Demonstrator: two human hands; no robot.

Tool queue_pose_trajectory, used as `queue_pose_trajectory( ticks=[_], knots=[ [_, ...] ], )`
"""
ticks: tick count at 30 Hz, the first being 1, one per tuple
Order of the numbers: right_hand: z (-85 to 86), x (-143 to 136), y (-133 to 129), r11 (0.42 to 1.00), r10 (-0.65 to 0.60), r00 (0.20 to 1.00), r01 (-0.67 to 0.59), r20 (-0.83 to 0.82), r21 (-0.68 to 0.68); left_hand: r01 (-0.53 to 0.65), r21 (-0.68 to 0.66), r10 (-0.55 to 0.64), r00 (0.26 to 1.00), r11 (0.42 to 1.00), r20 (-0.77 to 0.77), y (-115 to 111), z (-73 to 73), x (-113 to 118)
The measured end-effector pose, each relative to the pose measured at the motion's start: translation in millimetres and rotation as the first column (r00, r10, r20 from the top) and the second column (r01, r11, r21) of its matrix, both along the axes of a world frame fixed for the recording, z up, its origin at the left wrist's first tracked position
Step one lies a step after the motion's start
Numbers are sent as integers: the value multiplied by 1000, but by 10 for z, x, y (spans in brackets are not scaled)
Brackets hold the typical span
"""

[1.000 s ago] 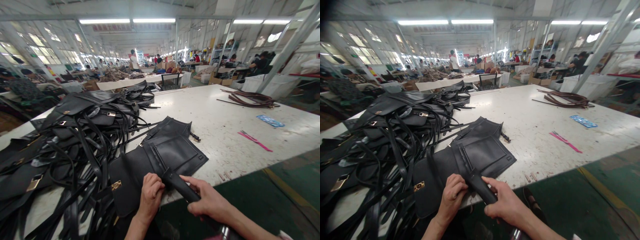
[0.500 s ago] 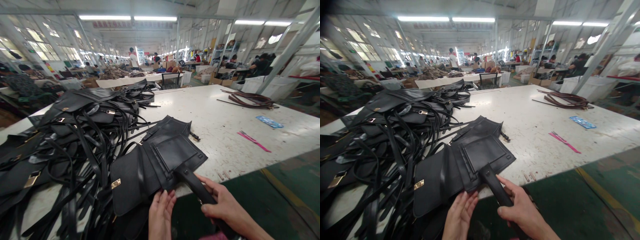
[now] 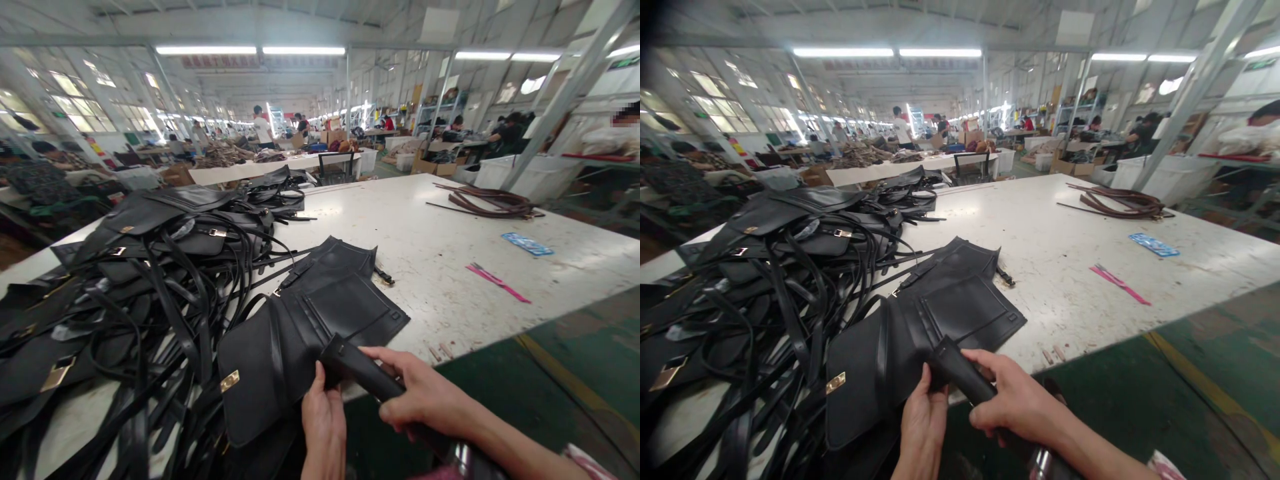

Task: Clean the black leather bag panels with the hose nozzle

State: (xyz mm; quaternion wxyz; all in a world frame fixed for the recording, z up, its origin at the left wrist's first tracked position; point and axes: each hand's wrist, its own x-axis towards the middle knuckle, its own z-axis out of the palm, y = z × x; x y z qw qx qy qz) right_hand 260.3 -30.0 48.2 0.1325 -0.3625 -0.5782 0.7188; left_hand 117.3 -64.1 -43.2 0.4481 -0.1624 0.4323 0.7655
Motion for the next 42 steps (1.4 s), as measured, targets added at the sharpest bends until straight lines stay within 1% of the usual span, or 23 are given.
queue_pose_trajectory(
  ticks=[2,4,7,9,11,14,16,18,20,21,24,26,28,31,33,36,37,39,42],
  knots=[
    [42,-102,50,1000,-4,999,4,-44,12,12,25,-12,1000,1000,3,-5,-18,-12],
    [78,-139,72,1000,15,997,-13,-78,23,23,45,-24,1000,999,8,-22,-48,-25],
    [97,-37,43,997,82,996,-82,-35,-6,42,34,-42,999,999,1,-71,-106,-35],
    [86,77,7,994,100,995,-99,21,-40,74,28,-73,997,997,-18,-99,-131,-30],
    [66,141,-10,994,94,995,-91,43,-63,85,32,-84,996,996,-34,-111,-127,-18],
    [42,66,25,996,80,997,-80,-10,-39,61,40,-59,998,997,-34,-115,-70,1],
    [35,-42,75,1000,25,998,-24,-66,18,74,59,-71,997,996,-43,-130,-19,10],
    [40,-103,112,993,-69,993,77,-95,84,97,69,-93,994,993,-61,-164,19,13],
    [56,-63,109,983,-134,986,144,-97,114,103,54,-99,992,993,-74,-205,34,10],
    [65,-6,88,983,-135,987,144,-88,112,98,38,-95,992,994,-79,-224,33,6],
    [77,229,-30,997,-36,999,37,-18,72,85,-1,-85,992,996,-90,-262,12,-15],
    [58,339,-115,998,20,999,-22,42,57,106,-1,-106,990,994,-92,-271,3,-30],
    [22,350,-168,999,40,997,-42,64,28,132,-1,-131,987,991,-94,-271,10,-41],
    [-24,207,-167,999,46,999,-46,10,-19,148,-1,-147,985,989,-94,-258,63,-44],
    [-38,90,-132,1000,3,998,-4,-57,-5,149,-6,-149,986,989,-78,-250,123,-41],
    [-57,38,-91,991,-124,982,131,-140,36,148,-4,-148,986,989,-77,-262,222,-42],
    [-68,69,-91,985,-159,976,166,-148,36,158,9,-156,984,987,-88,-277,245,-46],
    [-95,189,-119,980,-191,973,197,-133,31,194,26,-190,976,981,-105,-320,263,-57],
    [-136,424,-225,981,-187,976,191,-107,22,269,-20,-269,956,963,-117,-391,205,-71]
  ],
)
